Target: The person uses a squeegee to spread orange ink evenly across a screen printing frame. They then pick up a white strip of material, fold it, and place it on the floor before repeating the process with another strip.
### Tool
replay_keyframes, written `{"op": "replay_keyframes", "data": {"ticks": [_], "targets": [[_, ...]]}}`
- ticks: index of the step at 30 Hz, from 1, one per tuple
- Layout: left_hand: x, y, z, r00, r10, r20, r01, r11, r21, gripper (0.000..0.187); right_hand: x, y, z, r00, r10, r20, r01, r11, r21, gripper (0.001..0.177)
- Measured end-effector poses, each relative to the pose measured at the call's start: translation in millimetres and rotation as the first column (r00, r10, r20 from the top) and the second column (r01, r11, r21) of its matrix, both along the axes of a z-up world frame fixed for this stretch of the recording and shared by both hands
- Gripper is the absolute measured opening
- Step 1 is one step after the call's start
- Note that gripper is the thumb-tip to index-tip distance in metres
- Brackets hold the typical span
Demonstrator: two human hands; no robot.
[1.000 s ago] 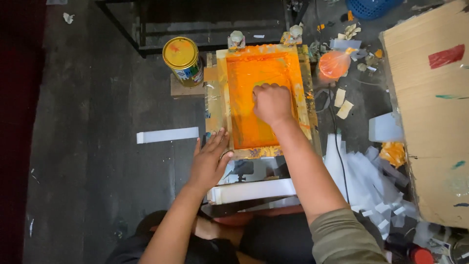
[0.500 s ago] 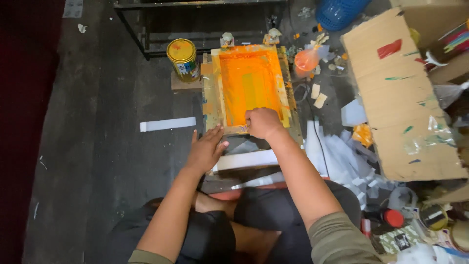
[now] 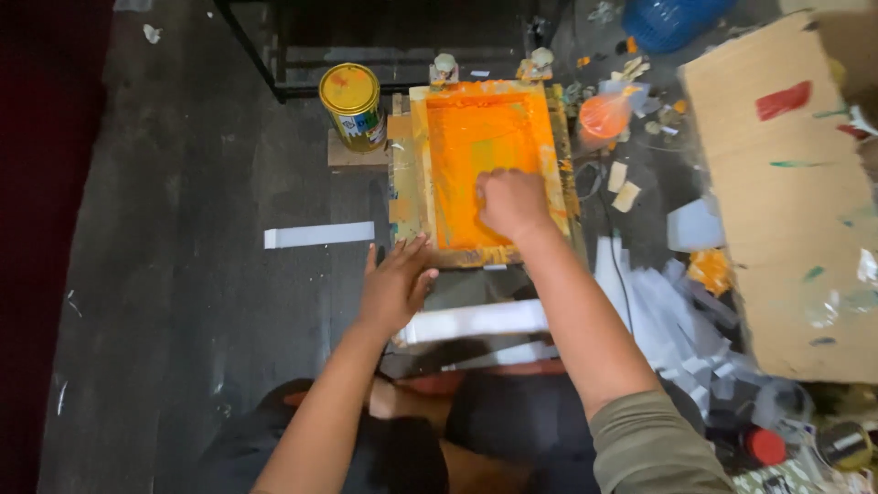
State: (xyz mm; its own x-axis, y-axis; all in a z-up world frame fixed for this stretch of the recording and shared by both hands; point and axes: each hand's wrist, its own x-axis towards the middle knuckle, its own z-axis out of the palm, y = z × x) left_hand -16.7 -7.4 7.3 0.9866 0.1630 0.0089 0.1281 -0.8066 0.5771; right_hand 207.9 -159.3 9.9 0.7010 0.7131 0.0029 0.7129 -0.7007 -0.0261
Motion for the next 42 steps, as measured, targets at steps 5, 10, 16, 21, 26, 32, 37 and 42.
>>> {"op": "replay_keyframes", "data": {"ticks": [5, 10, 16, 21, 26, 32, 37, 42], "targets": [[17.0, 10.2, -11.8, 1.000, -0.010, 0.007, 0.010, 1.000, -0.020, 0.048, 35.8, 22.1, -17.3, 0.991, -0.011, 0.131, -0.005, 0.993, 0.121, 0.020], [27.9, 19.0, -17.4, 1.000, -0.024, 0.008, 0.024, 0.999, -0.032, 0.049, 39.4, 27.0, -26.1, 0.977, -0.062, 0.202, 0.028, 0.985, 0.169, 0.010], [17.8, 11.8, -12.0, 0.998, -0.041, 0.041, 0.044, 0.995, -0.085, 0.052, 18.4, 9.2, -41.4, 0.987, -0.053, 0.150, 0.029, 0.987, 0.155, 0.022], [-6.7, -0.4, 8.9, 0.997, -0.059, -0.052, 0.058, 0.998, -0.015, 0.055, -42.3, -11.0, 1.3, 0.990, -0.049, -0.135, 0.054, 0.998, 0.031, 0.015], [-25.1, -10.3, -0.6, 0.996, -0.074, -0.047, 0.076, 0.996, 0.047, 0.055, -74.9, -34.6, 17.0, 0.943, -0.067, -0.325, 0.080, 0.996, 0.026, 0.022], [-29.2, -13.1, 4.4, 0.995, -0.077, -0.069, 0.081, 0.995, 0.055, 0.056, -76.0, -31.7, 17.7, 0.966, -0.042, -0.253, 0.048, 0.999, 0.016, 0.016], [-7.8, -11.1, 12.8, 0.993, -0.057, -0.104, 0.061, 0.998, 0.031, 0.057, -42.5, -21.3, 14.1, 0.974, -0.008, -0.228, 0.024, 0.998, 0.066, 0.019], [17.2, 1.1, 7.9, 0.996, -0.049, -0.071, 0.043, 0.995, -0.090, 0.055, 4.2, 2.7, 10.7, 1.000, 0.016, -0.001, -0.016, 0.994, 0.105, 0.010]]}}
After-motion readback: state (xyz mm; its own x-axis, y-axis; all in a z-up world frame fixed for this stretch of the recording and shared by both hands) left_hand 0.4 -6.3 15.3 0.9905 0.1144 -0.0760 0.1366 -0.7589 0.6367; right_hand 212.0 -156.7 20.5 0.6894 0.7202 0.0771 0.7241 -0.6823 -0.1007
